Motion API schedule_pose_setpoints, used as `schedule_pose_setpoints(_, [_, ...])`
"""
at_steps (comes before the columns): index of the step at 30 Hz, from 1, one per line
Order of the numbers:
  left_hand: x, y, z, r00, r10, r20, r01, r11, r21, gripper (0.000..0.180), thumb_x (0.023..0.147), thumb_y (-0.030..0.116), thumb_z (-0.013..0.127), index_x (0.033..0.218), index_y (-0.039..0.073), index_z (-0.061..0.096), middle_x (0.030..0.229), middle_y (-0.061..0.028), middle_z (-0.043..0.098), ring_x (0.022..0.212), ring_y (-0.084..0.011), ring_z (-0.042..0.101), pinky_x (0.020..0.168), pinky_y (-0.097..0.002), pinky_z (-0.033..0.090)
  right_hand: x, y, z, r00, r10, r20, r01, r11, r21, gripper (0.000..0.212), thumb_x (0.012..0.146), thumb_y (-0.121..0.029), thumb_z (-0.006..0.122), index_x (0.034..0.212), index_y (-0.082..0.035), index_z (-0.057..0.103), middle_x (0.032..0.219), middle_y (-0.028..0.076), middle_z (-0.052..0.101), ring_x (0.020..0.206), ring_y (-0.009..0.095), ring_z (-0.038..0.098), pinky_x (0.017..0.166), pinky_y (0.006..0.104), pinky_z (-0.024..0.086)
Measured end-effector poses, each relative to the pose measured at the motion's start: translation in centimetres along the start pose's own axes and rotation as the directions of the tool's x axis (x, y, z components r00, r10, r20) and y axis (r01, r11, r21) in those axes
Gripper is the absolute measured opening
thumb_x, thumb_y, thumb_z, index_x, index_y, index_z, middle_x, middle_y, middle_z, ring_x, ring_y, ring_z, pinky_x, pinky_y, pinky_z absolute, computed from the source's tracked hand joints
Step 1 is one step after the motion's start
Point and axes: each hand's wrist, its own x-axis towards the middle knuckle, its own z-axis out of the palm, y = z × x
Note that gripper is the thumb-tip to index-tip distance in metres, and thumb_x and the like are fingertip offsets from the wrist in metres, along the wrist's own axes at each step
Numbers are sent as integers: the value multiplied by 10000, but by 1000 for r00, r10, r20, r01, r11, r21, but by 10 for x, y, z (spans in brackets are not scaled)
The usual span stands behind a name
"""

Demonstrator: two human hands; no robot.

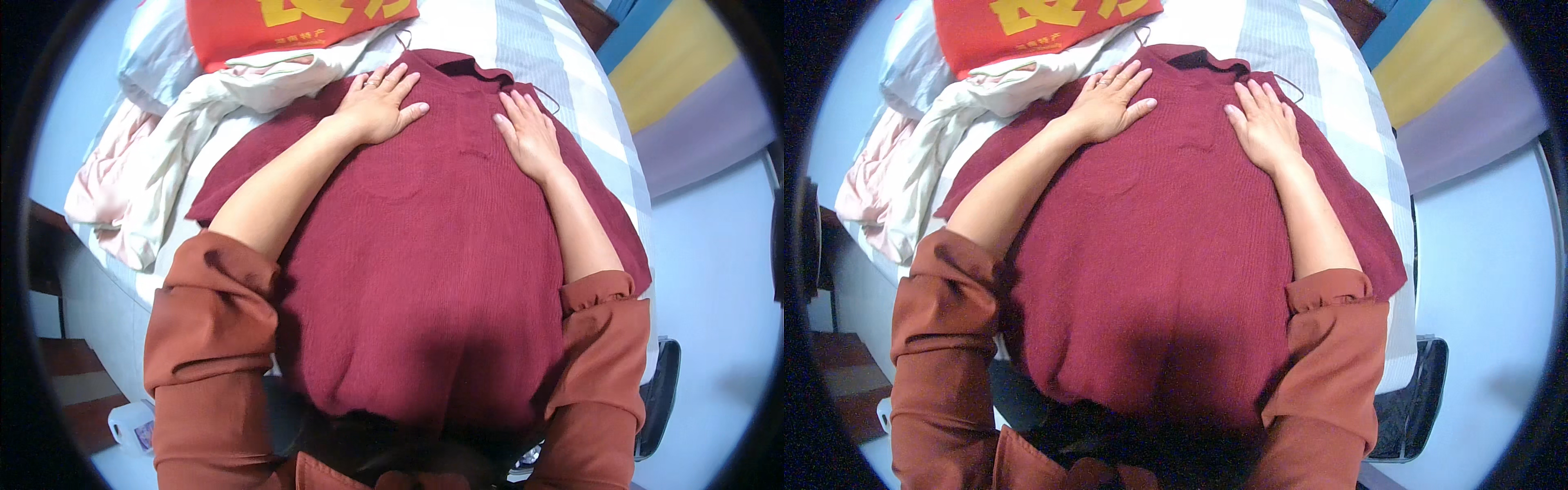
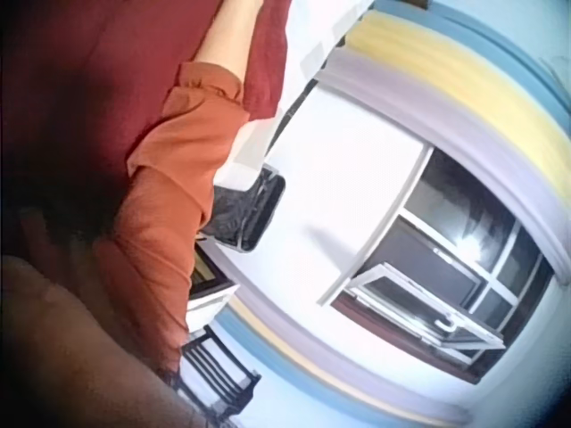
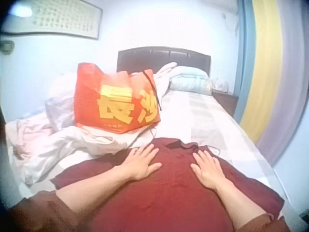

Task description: The person folds a white shirt, a maroon sweater, and a brown long-sleeve shirt on a bed. The folded items are placed into a suitcase. The person also empties a red bag onto the bed.

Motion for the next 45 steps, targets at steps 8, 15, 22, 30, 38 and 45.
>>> schedule_pose_setpoints(8, [-191,-25,-63,995,98,25,-93,985,-148,528,898,371,461,1338,97,360,1409,-170,295,1320,-326,246,1063,-436,202,-178,-30,-79,995,-69,71,39,929,368,420,910,-276,456,1282,-82,449,1374,130,376,1311,266,290,1059,400,215])
schedule_pose_setpoints(15, [-411,50,-62,857,-316,-408,41,830,-555,174,810,-12,563,974,15,614,1010,-118,590,968,-240,569,846,-311,441,-348,-97,-134,912,360,-194,-222,834,505,305,825,-53,520,1126,-10,544,1201,151,525,1160,288,462,1000,375,321])
schedule_pose_setpoints(22, [-407,115,0,833,-465,-299,87,644,-760,818,701,-32,643,1384,100,214,1240,-161,366,1043,-255,489,836,-311,439,-371,-157,-110,863,355,-359,-194,890,413,638,667,-13,618,1265,-26,395,1321,186,344,1210,354,324,1009,436,262])
schedule_pose_setpoints(30, [-381,145,-5,754,-476,-452,36,718,-695,971,614,73,747,1383,95,154,1072,-169,351,968,-323,441,881,-389,387,-360,-136,-87,663,502,-555,-165,822,545,361,698,72,553,1050,-7,553,1101,140,506,1018,294,490,899,366,380])
schedule_pose_setpoints(38, [-395,159,-25,864,-457,-214,177,671,-720,1062,575,144,739,1407,91,81,1165,-226,271,1097,-383,357,954,-428,335,-365,-116,-112,449,842,-300,97,288,953,190,797,95,459,959,28,533,926,84,588,830,148,567,792,265,458])
schedule_pose_setpoints(45, [-394,162,-31,814,-496,-301,118,650,-751,929,616,188,685,1375,19,178,1224,-234,260,1160,-364,321,998,-413,285,-371,-113,-113,450,827,-337,55,351,935,175,806,96,453,961,35,509,934,91,577,835,149,561,799,255,445])
